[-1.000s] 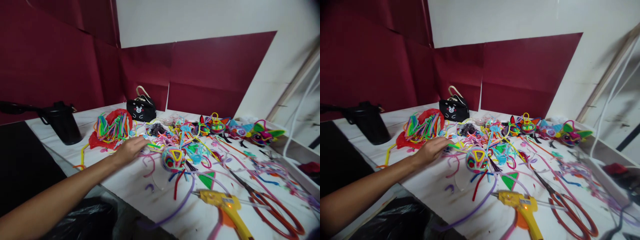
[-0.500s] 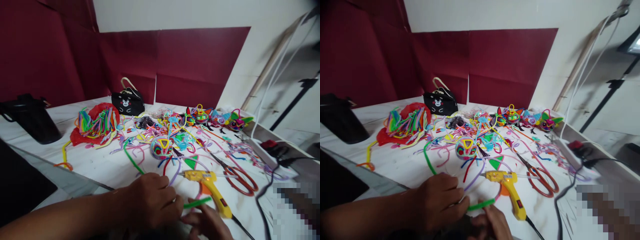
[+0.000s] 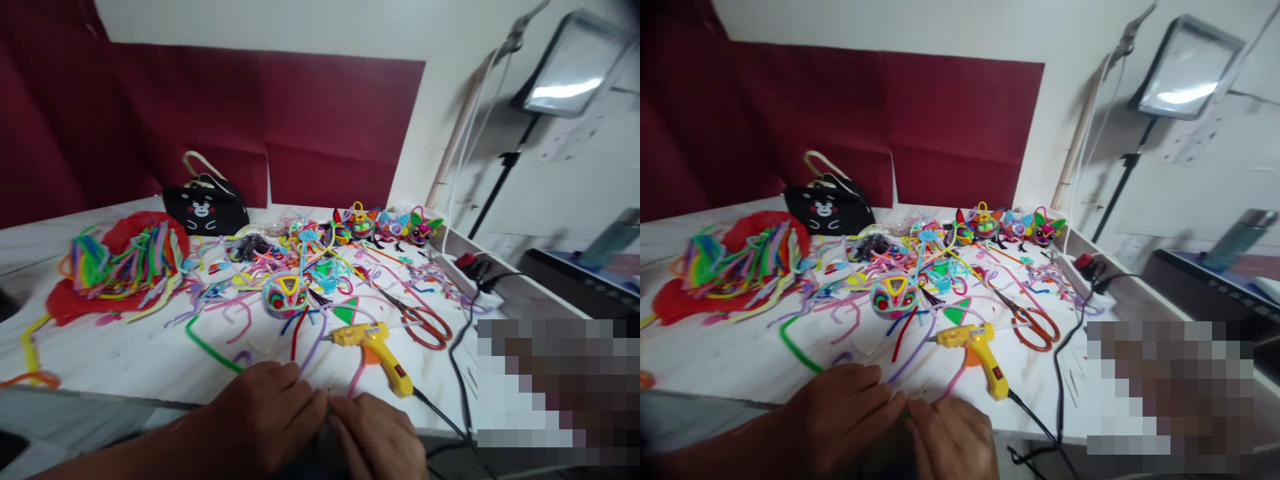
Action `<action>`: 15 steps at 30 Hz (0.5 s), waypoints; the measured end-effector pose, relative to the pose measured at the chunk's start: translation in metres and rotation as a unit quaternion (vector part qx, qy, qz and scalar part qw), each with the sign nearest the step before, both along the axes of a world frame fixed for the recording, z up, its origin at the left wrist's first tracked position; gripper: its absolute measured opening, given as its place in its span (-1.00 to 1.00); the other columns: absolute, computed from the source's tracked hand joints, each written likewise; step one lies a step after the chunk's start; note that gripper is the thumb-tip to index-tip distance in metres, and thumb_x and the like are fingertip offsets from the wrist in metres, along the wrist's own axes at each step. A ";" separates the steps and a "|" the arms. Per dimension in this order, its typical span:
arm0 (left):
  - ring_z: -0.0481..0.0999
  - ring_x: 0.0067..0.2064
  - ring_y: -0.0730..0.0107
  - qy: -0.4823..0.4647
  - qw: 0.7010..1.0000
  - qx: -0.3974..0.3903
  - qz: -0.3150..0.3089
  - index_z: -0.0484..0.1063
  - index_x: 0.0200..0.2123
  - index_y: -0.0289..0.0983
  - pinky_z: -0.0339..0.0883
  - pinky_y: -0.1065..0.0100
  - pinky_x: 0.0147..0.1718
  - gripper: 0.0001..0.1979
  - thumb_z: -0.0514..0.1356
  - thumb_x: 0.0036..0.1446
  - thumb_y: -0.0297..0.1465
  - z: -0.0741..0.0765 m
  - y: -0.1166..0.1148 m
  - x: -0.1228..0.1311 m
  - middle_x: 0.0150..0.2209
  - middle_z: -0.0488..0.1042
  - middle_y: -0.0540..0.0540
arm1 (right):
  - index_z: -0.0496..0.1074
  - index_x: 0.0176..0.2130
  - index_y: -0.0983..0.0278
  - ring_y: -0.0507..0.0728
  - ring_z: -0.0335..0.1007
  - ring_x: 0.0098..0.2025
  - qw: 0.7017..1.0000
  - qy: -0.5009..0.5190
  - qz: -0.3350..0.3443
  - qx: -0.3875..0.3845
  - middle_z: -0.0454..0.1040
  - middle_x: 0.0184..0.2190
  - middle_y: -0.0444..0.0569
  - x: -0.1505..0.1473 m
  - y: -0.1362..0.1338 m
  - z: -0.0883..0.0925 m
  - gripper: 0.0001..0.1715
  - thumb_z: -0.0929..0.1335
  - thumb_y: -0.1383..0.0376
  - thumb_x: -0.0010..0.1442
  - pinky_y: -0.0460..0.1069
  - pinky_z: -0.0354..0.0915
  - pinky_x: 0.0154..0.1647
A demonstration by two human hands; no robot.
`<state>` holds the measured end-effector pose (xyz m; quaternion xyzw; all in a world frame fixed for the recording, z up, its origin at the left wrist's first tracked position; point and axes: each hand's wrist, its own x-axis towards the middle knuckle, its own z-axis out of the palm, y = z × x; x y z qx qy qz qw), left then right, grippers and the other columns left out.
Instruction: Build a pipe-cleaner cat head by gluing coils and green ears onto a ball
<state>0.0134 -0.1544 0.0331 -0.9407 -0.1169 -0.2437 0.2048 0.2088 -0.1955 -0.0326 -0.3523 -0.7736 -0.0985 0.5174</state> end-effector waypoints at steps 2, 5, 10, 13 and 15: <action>0.47 -0.44 0.29 0.002 1.000 0.016 0.011 0.41 -0.11 -0.38 0.26 0.23 -0.52 -0.77 -0.04 0.40 -0.55 -0.001 0.002 0.000 -0.45 0.52 -0.05 | 0.46 -0.17 0.35 0.02 0.30 -0.65 1.000 -0.019 0.004 0.014 0.37 -0.65 -0.16 0.001 0.004 0.003 -0.77 0.22 0.42 0.42 -0.05 0.17 -0.60; 0.50 -0.42 0.29 0.021 1.000 0.010 0.020 0.39 -0.07 -0.36 0.28 0.23 -0.49 -0.73 -0.10 0.43 -0.54 0.002 0.005 -0.001 -0.41 0.56 -0.04 | 0.44 -0.21 0.34 0.02 0.26 -0.66 1.000 -0.016 -0.003 0.006 0.34 -0.66 -0.17 0.000 0.005 0.007 -0.71 0.18 0.42 0.43 -0.04 0.13 -0.61; 0.51 -0.42 0.28 0.027 0.999 0.015 0.042 0.38 -0.04 -0.34 0.29 0.22 -0.46 -0.73 -0.10 0.41 -0.56 0.005 0.007 -0.004 -0.41 0.57 -0.04 | 0.42 -0.19 0.32 0.02 0.27 -0.61 0.999 -0.004 -0.015 -0.029 0.35 -0.62 -0.17 0.001 0.005 0.001 -0.79 0.21 0.43 0.41 -0.05 0.18 -0.53; 0.52 -0.39 0.26 0.014 0.999 0.008 0.047 0.40 -0.04 -0.34 0.34 0.21 -0.41 -0.72 -0.09 0.40 -0.56 0.003 0.010 -0.005 -0.39 0.59 -0.06 | 0.42 -0.20 0.28 0.02 0.30 -0.59 0.997 0.022 -0.027 -0.063 0.38 -0.59 -0.16 -0.004 0.005 -0.004 -0.79 0.22 0.40 0.41 -0.06 0.21 -0.49; 0.53 -0.38 0.25 0.001 0.999 0.009 0.045 0.40 -0.04 -0.32 0.35 0.21 -0.39 -0.71 -0.09 0.41 -0.55 0.001 0.013 -0.006 -0.39 0.60 -0.07 | 0.42 -0.22 0.27 0.02 0.28 -0.60 0.995 0.053 -0.055 -0.060 0.36 -0.60 -0.16 -0.008 0.006 -0.004 -0.77 0.21 0.38 0.42 -0.06 0.19 -0.49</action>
